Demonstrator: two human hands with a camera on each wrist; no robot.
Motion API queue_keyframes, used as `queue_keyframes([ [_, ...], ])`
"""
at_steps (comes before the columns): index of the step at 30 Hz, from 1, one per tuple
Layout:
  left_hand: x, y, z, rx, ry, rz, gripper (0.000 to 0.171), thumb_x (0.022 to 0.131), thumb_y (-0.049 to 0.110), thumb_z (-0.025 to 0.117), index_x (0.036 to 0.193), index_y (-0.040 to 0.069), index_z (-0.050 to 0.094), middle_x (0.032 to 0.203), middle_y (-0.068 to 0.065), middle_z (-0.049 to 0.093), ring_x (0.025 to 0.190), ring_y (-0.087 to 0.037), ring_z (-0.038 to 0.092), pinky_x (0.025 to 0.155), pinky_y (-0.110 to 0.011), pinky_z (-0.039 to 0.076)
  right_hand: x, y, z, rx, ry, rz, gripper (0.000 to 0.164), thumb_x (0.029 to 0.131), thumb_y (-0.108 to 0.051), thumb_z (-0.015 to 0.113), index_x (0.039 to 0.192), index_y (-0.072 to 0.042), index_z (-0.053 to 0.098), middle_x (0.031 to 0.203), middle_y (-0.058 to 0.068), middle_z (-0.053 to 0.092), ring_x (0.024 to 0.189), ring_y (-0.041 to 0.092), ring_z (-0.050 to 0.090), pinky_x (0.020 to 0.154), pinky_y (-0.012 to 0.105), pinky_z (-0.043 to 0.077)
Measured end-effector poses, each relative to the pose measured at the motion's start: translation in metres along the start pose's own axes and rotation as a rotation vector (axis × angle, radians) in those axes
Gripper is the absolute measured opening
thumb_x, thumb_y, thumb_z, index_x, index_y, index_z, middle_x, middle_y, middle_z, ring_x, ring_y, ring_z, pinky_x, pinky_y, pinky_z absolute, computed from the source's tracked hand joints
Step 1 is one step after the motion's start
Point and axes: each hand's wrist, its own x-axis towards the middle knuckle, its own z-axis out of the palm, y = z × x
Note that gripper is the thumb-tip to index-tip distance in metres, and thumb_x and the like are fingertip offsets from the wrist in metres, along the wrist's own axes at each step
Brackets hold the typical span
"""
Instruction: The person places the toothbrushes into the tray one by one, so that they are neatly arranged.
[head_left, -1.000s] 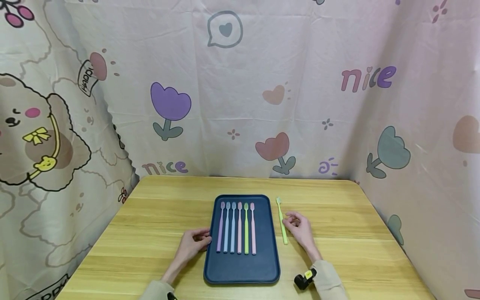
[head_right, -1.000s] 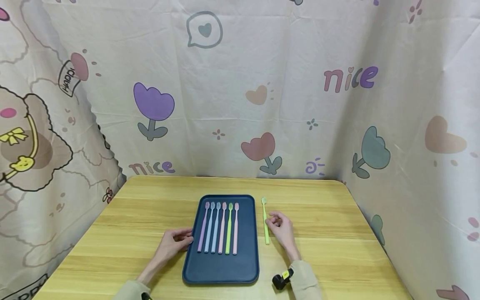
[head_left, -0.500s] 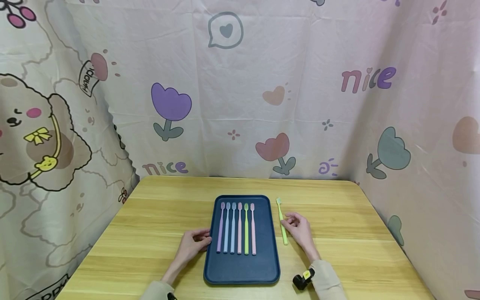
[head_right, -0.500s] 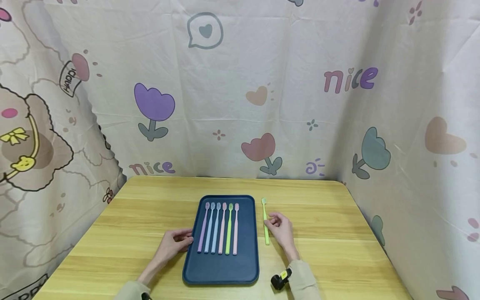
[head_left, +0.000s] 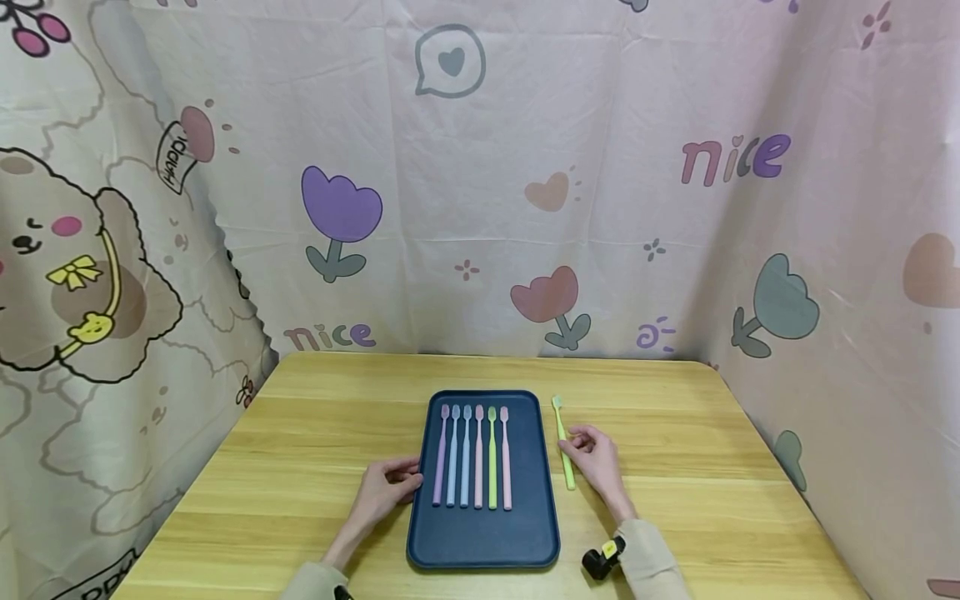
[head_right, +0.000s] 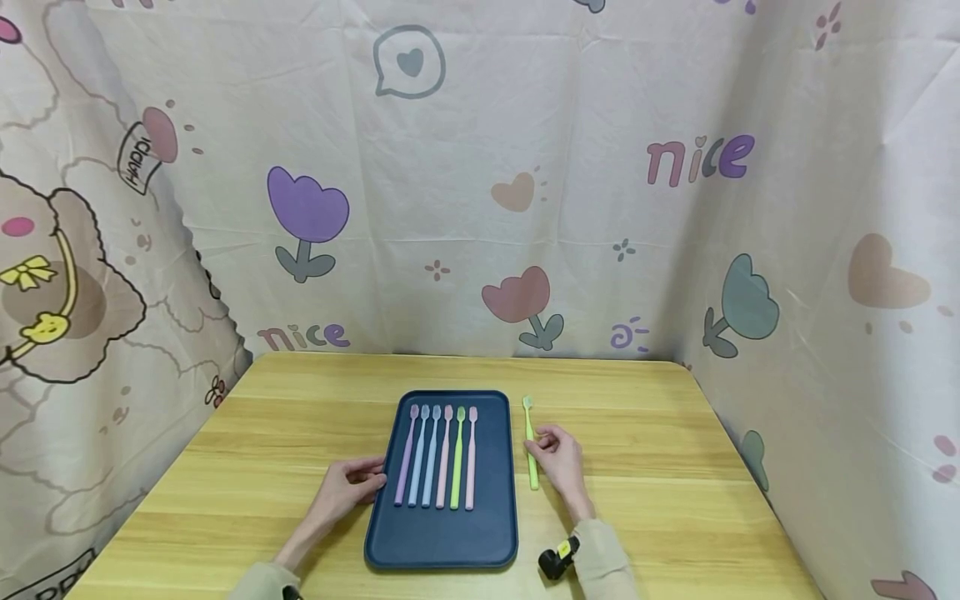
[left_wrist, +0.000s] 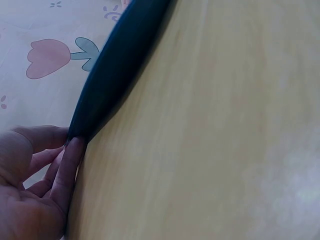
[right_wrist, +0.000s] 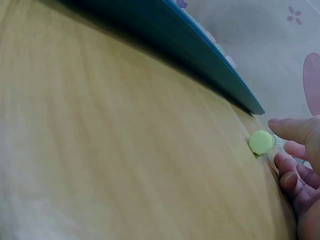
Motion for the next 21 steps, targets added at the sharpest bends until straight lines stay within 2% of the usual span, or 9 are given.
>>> queue_keyframes([
  [21, 0.0003, 0.0001, -0.0001, -0.013, -0.002, -0.005, 0.037, 0.088, 0.002, 0.074, 0.123, -0.009, 0.067, 0.108, -0.024, 0.072, 0.083, -0.01, 0.066, 0.066, -0.026, 0.063, 0.0006, -0.0019, -0.0019, -0.001, -0.017, 0.028, 0.027, 0.081, -0.005, 0.081, 0.105, 0.003, 0.071, 0.083, 0.013, 0.07, 0.064, 0.002, 0.055, 0.06, 0.015, 0.047],
])
